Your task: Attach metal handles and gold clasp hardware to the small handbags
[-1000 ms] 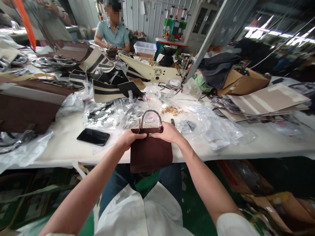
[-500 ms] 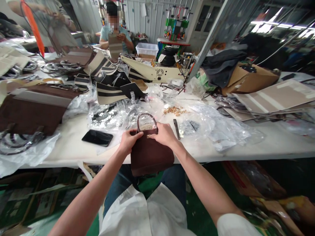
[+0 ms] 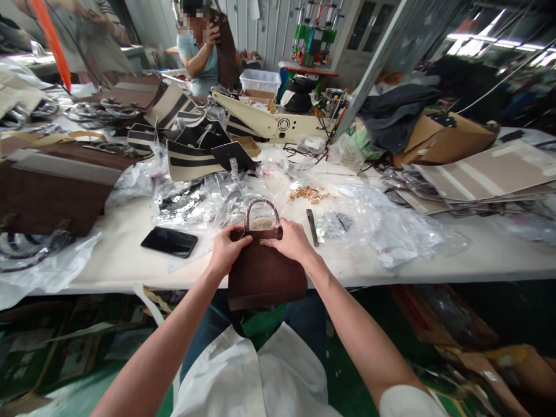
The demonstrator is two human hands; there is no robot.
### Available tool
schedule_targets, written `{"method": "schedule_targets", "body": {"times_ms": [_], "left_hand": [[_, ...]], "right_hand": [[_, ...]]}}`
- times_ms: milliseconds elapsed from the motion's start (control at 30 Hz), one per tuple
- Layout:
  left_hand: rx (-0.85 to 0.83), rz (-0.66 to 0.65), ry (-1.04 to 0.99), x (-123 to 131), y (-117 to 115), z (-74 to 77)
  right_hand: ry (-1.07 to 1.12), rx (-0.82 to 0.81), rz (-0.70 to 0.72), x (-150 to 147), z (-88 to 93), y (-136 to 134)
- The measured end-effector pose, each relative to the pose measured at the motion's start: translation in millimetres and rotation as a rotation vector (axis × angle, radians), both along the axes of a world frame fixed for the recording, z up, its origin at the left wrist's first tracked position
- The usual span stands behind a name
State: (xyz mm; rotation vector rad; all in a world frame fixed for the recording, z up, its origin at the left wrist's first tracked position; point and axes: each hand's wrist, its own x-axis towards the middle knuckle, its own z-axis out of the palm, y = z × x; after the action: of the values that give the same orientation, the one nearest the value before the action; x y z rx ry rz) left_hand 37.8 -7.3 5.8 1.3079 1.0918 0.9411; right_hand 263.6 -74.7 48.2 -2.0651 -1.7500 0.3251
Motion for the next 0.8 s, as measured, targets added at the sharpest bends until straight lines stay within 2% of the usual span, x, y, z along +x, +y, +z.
{"method": "schedule_targets", "body": {"times_ms": [267, 333, 433, 533, 700, 800], "left_hand": [[-0.021, 0.037, 0.014, 3.0, 1.1, 0.0], [-0.058, 0.050, 0.029, 3.3, 1.5, 2.3], [-0.127, 0.041, 0.019, 1.6, 1.0, 5.1], [-0.150, 0.017, -0.008, -1.6, 0.5, 5.3], [-0.116, 0.014, 0.001, -4.2, 1.1, 2.9], [-0.082, -0.001, -0.004, -5.3, 0.0, 3.6]], "right_hand": [[-0.090, -0.012, 0.008, -1.6, -2.7, 0.6], [-0.113, 0.051, -0.016, -2.1, -1.9, -4.8], [-0.197, 0.230, -0.062, -8.8, 2.3, -19.3], [-0.252, 0.301, -0.001, -19.0, 4.8, -36.5], [-0.247, 0.221, 0.120, -25.8, -9.5, -51.6], [-0.142, 0.266, 0.149, -27.3, -21.3, -52.0]]}}
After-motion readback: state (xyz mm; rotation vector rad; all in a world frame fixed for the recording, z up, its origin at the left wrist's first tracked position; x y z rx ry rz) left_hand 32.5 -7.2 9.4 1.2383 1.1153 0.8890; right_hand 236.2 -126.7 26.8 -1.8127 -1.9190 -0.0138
